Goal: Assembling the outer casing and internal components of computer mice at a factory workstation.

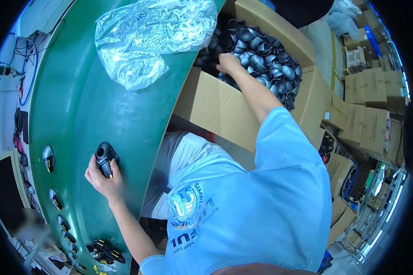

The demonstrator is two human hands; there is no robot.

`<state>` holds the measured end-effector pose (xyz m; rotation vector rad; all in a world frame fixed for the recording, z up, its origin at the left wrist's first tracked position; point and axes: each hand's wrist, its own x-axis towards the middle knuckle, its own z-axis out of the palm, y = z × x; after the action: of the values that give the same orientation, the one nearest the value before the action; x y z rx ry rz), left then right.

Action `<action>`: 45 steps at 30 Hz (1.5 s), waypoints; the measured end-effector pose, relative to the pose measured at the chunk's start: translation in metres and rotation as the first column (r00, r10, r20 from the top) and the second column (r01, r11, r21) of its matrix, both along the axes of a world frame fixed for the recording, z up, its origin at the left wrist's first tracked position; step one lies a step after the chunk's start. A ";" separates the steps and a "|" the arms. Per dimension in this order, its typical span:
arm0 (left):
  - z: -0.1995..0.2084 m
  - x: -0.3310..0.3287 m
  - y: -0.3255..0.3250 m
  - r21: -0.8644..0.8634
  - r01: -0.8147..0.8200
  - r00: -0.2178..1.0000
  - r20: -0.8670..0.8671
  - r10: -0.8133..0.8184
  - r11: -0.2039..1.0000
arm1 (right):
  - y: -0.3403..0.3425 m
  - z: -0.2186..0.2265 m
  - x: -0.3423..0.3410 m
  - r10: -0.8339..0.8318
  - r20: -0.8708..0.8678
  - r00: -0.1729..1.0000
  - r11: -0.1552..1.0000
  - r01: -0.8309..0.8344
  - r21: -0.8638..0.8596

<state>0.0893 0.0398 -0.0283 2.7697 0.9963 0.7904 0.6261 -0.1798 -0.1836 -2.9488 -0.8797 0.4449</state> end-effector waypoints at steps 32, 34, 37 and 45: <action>0.054 -0.007 -0.049 0.075 0.129 0.950 0.275 -0.145 0.989 | 0.127 0.219 -0.292 0.958 -0.275 -0.081 0.235 -0.329 0.915; 0.045 -0.003 -0.034 -0.069 -0.109 0.969 0.216 0.122 0.992 | 0.150 0.213 -0.282 0.981 -0.148 0.122 0.180 -0.325 0.928; 0.016 -0.001 -0.008 -0.155 -0.191 0.981 -0.007 0.193 0.969 | 0.187 0.200 -0.281 0.942 -0.182 0.282 0.282 -0.373 0.884; -0.004 0.002 -0.008 -0.077 -0.272 0.961 0.030 0.275 0.959 | 0.111 0.183 -0.298 0.933 0.031 0.359 0.055 -0.225 0.973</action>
<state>0.0911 0.0318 -0.0323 2.5762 1.3922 0.8208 0.3282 -0.0689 -0.0007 -1.0079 -1.6160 0.6576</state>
